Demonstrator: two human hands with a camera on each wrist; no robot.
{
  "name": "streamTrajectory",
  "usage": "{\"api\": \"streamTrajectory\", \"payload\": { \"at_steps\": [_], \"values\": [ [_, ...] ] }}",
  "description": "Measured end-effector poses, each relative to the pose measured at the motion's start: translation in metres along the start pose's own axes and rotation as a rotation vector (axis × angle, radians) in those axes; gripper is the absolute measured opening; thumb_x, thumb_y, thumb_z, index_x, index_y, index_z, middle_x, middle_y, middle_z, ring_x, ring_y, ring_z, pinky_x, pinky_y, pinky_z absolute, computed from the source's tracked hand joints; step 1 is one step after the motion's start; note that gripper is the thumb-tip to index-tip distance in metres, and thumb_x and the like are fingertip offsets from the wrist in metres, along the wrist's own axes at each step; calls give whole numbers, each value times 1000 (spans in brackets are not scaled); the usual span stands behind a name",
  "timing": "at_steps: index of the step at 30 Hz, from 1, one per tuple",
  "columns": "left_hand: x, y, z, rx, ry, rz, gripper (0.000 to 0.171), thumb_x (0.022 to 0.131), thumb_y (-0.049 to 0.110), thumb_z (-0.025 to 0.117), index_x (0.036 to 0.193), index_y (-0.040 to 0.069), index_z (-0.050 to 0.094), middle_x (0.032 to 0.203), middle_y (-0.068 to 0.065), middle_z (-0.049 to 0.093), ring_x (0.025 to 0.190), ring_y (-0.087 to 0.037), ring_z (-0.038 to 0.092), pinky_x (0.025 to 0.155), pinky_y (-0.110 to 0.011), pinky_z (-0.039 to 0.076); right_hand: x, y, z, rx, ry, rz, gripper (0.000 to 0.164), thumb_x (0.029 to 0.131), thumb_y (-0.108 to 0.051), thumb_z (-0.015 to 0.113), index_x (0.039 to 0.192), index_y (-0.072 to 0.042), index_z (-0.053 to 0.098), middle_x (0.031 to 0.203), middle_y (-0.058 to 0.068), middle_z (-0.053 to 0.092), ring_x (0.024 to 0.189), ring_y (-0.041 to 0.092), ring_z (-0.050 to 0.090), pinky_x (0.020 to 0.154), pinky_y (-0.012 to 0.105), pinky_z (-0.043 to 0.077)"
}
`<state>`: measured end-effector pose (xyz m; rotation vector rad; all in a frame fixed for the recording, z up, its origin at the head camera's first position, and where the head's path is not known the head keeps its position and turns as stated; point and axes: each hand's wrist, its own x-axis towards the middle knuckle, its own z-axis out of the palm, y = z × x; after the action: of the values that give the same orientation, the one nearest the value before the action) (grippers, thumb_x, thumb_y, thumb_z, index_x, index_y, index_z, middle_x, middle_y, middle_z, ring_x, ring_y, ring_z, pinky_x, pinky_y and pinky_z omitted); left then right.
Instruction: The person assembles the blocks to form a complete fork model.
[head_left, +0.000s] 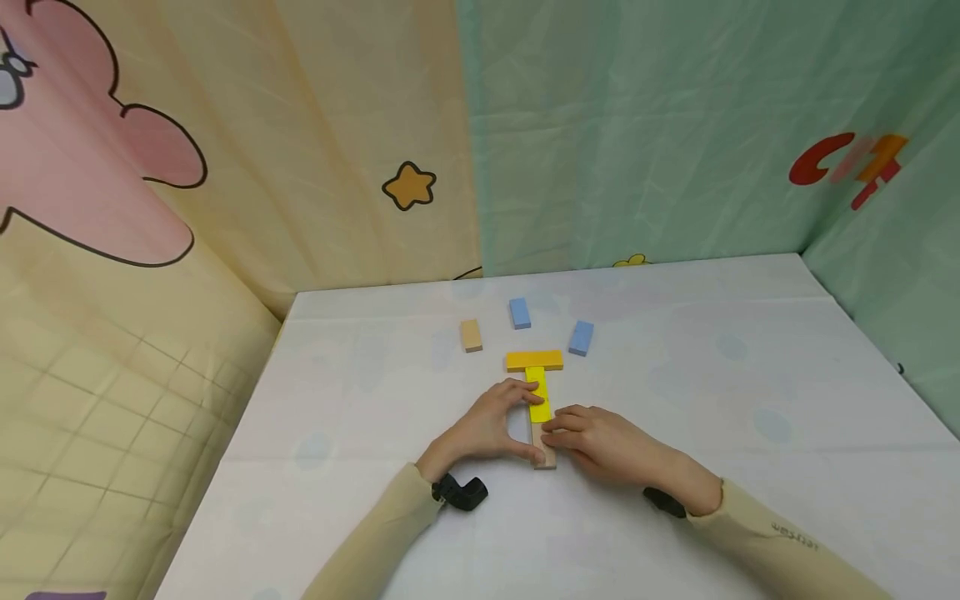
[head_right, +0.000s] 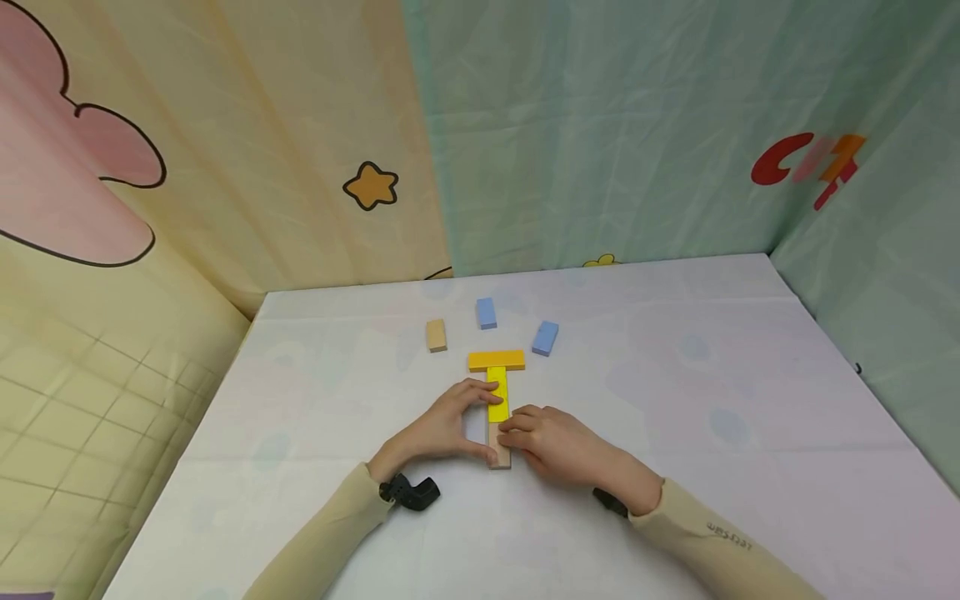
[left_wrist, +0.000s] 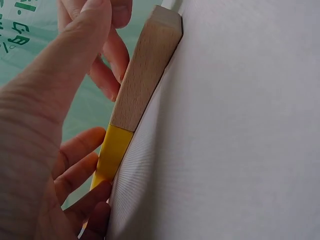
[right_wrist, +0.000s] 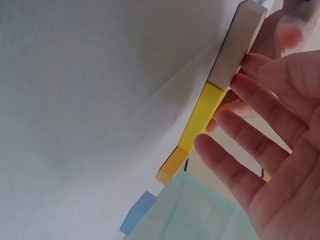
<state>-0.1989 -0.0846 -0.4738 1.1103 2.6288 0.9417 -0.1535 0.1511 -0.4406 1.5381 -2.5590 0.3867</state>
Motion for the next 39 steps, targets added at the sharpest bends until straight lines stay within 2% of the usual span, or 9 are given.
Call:
{"api": "streamTrajectory", "payload": {
  "at_steps": [7, 16, 30, 39],
  "values": [
    [-2, 5, 4, 52, 0, -26, 81, 65, 65, 76, 127, 19, 51, 139, 3, 41, 127, -17, 36, 104, -40, 30, 2, 1, 0, -31, -1, -18, 28, 81, -5, 73, 108, -9, 71, 113, 5, 64, 112, 28, 54, 89, 45, 47],
    [-2, 9, 6, 89, 24, -29, 79, 66, 62, 77, 126, 17, 52, 140, 2, 41, 128, -18, 36, 103, -41, 31, 2, 3, -1, -16, 1, 6, 26, 83, -8, 71, 109, -11, 72, 116, 6, 61, 117, 29, 50, 93, 45, 44],
    [-1, 7, 11, 102, 69, -19, 76, 67, 62, 76, 124, 18, 53, 138, 2, 42, 123, -17, 39, 98, -39, 35, 2, 4, 1, 94, -4, 80, 28, 85, 0, 65, 109, -12, 72, 119, 8, 60, 120, 30, 48, 96, 48, 41],
    [-1, 7, 12, 98, 95, -8, 76, 66, 60, 78, 123, 17, 53, 138, 2, 42, 121, -17, 40, 96, -38, 35, 6, 8, -2, 159, -12, 121, 28, 85, 4, 61, 107, -8, 73, 114, 6, 62, 108, 22, 56, 91, 40, 46]
  ]
}}
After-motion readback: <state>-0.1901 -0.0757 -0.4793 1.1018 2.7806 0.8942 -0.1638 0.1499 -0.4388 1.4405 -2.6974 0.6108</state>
